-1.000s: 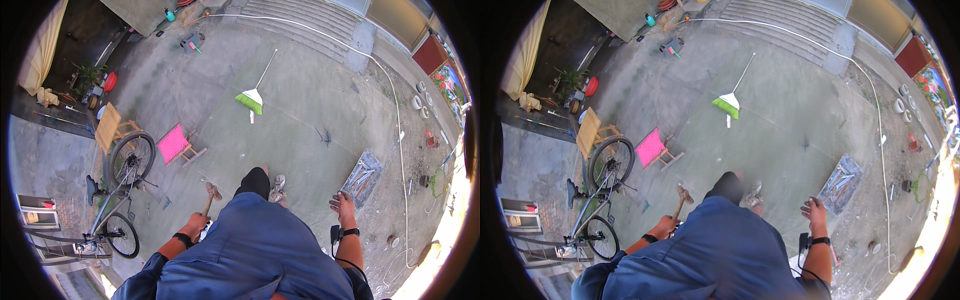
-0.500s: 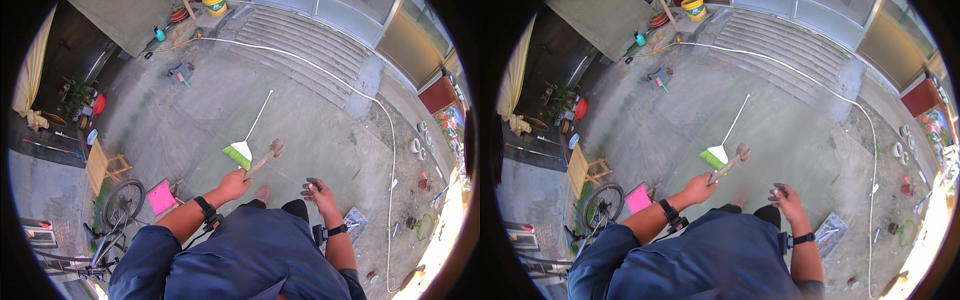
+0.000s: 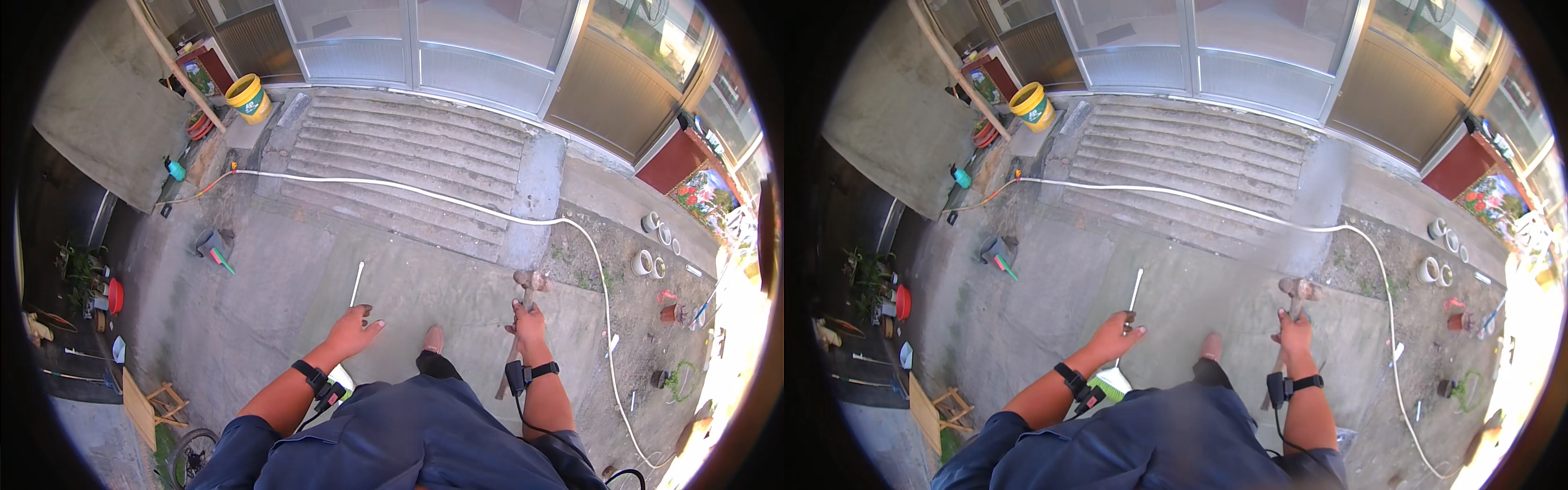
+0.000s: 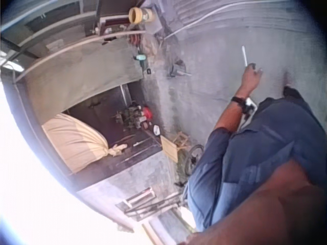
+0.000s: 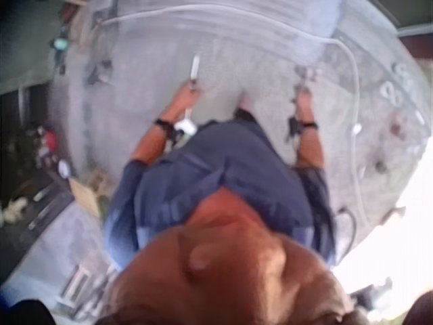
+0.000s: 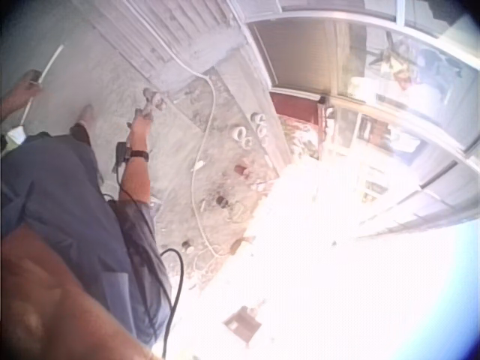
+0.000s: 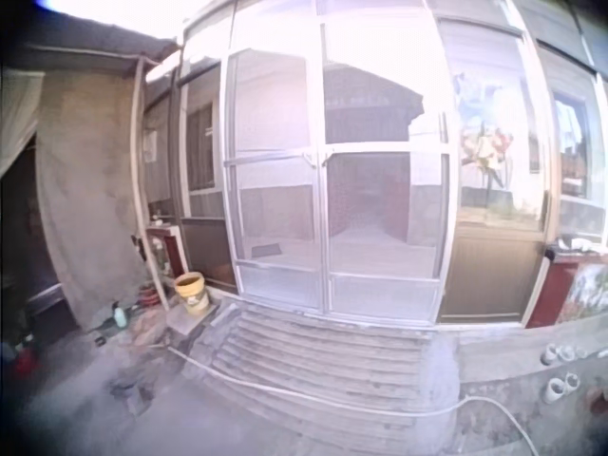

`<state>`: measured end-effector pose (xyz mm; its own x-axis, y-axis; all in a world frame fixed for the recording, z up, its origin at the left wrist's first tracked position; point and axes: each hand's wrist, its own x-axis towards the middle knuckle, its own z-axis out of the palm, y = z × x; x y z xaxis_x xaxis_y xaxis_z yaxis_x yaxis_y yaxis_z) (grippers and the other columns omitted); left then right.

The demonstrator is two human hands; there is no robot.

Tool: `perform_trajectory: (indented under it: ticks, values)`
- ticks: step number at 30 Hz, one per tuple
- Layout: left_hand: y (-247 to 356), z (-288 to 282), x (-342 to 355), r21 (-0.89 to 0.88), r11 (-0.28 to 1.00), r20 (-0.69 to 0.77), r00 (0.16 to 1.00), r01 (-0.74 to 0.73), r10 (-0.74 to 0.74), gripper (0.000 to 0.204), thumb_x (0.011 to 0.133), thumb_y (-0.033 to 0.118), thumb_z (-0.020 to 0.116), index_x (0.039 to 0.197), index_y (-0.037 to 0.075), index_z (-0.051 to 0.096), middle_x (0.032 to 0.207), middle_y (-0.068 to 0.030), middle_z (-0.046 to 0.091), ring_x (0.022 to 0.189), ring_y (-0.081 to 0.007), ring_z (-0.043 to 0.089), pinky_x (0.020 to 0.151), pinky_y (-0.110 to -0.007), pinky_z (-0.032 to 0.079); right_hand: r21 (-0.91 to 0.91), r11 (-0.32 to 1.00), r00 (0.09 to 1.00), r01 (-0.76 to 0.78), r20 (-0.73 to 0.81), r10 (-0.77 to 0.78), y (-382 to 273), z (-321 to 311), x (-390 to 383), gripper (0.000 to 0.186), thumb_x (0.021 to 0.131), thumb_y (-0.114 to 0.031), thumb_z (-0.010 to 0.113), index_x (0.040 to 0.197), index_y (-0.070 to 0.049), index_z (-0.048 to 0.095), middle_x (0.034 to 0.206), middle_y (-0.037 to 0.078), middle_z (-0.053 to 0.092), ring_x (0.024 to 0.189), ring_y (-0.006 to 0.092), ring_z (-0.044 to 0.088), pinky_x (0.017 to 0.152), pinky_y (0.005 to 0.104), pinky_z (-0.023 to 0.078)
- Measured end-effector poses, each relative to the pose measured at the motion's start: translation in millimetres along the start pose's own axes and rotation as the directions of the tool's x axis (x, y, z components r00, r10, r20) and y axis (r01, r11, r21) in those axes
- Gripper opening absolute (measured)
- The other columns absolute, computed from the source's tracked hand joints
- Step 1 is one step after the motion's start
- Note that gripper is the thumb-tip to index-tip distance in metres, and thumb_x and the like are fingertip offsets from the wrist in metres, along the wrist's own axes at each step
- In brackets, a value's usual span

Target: The person repairs a bicycle by using a wrench on the chainset and then fetching a hammer and screwdriver from inside.

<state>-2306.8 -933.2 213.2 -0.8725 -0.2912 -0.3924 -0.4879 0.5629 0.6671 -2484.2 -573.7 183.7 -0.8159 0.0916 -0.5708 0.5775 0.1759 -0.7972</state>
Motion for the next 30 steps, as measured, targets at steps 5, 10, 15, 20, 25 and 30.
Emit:
perform_trajectory:
  ticks: [5, 10, 15, 20, 25, 30]
  values:
    - [0, -47, 108, -0.132, 0.974, -0.044, 0.980, 0.185, -0.193, 0.062, 0.087, 0.042, 0.062, 0.123, -0.007, 0.051, 0.120, -0.0243, 0.059, 0.101, -0.0316, 0.064, 0.089, -0.038, 0.049, -0.229, 0.910, 0.934, -0.347, -0.169, 0.314, 36, -72, 76, 0.021, 0.087, -0.021, 0.062, 0.095, -0.004, 0.052, 0.061, 0.000, 0.042, 0.046, 0.0143, 0.042, 0.049, 0.0399, 0.052]
    - [23, -108, 282, -0.185, 0.963, -0.165, 0.960, 0.196, -0.227, 0.062, 0.088, 0.041, 0.062, 0.124, -0.008, 0.050, 0.120, -0.0250, 0.059, 0.104, -0.0332, 0.063, 0.091, -0.038, 0.049, -0.172, 0.753, 0.772, -0.635, -0.183, 0.609, 29, -79, 90, 0.028, 0.084, -0.023, 0.066, 0.097, -0.002, 0.053, 0.070, 0.005, 0.049, 0.050, 0.0186, 0.045, 0.051, 0.0441, 0.053]
    - [97, -211, 542, -0.203, 0.979, -0.313, 0.947, 0.013, -0.077, 0.065, 0.089, 0.039, 0.061, 0.134, -0.005, 0.043, 0.132, -0.0257, 0.049, 0.118, -0.0331, 0.054, 0.097, -0.039, 0.044, -0.365, 0.687, 0.772, -0.628, -0.181, 0.610, -110, 2, 138, 0.030, 0.085, -0.028, 0.067, 0.100, -0.003, 0.057, 0.066, 0.005, 0.054, 0.050, 0.0198, 0.050, 0.055, 0.0381, 0.047]
    - [233, -311, 753, -0.209, 0.941, -0.428, 0.890, -0.267, 0.158, 0.066, 0.092, 0.037, 0.059, 0.139, -0.003, 0.038, 0.138, -0.0242, 0.042, 0.129, -0.0353, 0.043, 0.104, -0.040, 0.037, -0.070, 0.640, 0.641, -0.765, -0.178, 0.747, -173, 33, 213, 0.030, 0.084, -0.032, 0.070, 0.085, -0.005, 0.057, 0.060, 0.001, 0.047, 0.048, 0.0146, 0.043, 0.050, 0.0335, 0.043]
    - [355, -396, 885, -0.272, 0.852, -0.556, 0.796, -0.447, 0.240, 0.070, 0.092, 0.035, 0.060, 0.143, -0.003, 0.030, 0.146, -0.0231, 0.033, 0.137, -0.0337, 0.032, 0.109, -0.039, 0.031, -0.131, 0.656, 0.669, -0.744, -0.142, 0.730, -282, 81, 307, 0.032, 0.083, -0.034, 0.072, 0.081, -0.007, 0.056, 0.059, -0.001, 0.043, 0.048, 0.0137, 0.041, 0.051, 0.0334, 0.046]
    - [422, -451, 968, -0.382, 0.768, -0.674, 0.723, -0.515, 0.150, 0.074, 0.092, 0.030, 0.061, 0.146, -0.002, 0.022, 0.151, -0.0202, 0.024, 0.141, -0.0306, 0.023, 0.112, -0.037, 0.027, -0.268, 0.671, 0.712, -0.691, -0.090, 0.697, -362, 101, 405, 0.038, 0.082, -0.039, 0.072, 0.088, -0.004, 0.059, 0.062, 0.000, 0.045, 0.051, 0.0151, 0.045, 0.060, 0.0409, 0.052]
